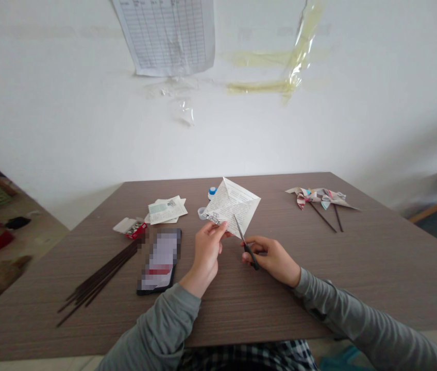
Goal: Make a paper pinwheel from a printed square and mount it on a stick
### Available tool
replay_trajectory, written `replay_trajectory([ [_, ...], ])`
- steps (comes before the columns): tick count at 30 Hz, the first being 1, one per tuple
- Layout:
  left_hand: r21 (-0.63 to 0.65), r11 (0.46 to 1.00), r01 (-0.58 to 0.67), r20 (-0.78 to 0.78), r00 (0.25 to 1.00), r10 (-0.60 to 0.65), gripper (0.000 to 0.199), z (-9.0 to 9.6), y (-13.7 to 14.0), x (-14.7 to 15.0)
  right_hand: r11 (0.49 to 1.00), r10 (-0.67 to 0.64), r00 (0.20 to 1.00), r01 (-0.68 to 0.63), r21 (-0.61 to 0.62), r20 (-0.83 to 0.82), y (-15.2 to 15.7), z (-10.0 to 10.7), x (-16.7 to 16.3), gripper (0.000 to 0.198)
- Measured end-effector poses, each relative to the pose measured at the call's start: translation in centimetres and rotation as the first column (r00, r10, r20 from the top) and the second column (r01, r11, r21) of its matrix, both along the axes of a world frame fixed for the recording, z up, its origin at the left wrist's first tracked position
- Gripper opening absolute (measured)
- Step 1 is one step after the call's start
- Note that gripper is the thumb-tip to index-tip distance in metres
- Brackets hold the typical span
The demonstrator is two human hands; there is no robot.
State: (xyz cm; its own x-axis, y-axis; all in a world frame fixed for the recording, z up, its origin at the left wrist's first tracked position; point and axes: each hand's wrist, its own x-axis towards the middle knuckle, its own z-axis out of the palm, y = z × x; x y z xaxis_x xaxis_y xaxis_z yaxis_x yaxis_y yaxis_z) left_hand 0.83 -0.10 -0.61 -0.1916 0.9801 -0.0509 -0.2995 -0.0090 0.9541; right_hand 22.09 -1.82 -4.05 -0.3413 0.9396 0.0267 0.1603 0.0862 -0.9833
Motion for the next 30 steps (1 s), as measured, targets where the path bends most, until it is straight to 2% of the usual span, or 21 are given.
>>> replay_trajectory([
  [6, -0.017, 1.0, -0.012, -0.012, 1.0, 0.012, 0.053, 0.2, 0.0, 0.0, 1.0, -0.004, 1.0, 0.004, 0.0, 0.022, 0.0, -0.1, 0.0, 0.062],
  [11, -0.018, 1.0, -0.026, -0.036, 0.999, 0.025, 0.049, 0.3, 0.0, 0.0, 1.0, 0.026, 1.0, -0.025, -0.008, 0.018, 0.2, -0.4, 0.0, 0.075],
  [18, -0.014, 1.0, -0.021, -0.066, 0.998, 0.02, 0.053, 0.3, -0.1, -0.1, 0.995, 0.06, 0.995, -0.065, -0.069, -0.077, 0.1, -0.2, -0.1, 0.088],
  [23, -0.04, 0.999, -0.013, -0.054, 0.998, 0.011, 0.057, 0.3, -0.3, 0.0, 0.994, 0.061, 0.992, -0.071, -0.084, -0.11, 0.0, 0.1, -0.2, 0.086],
  [30, -0.059, 0.998, -0.006, -0.06, 0.998, 0.003, 0.048, 0.4, -0.3, 0.0, 0.996, 0.021, 0.995, -0.029, -0.079, -0.101, -0.3, 0.7, -0.4, 0.076],
])
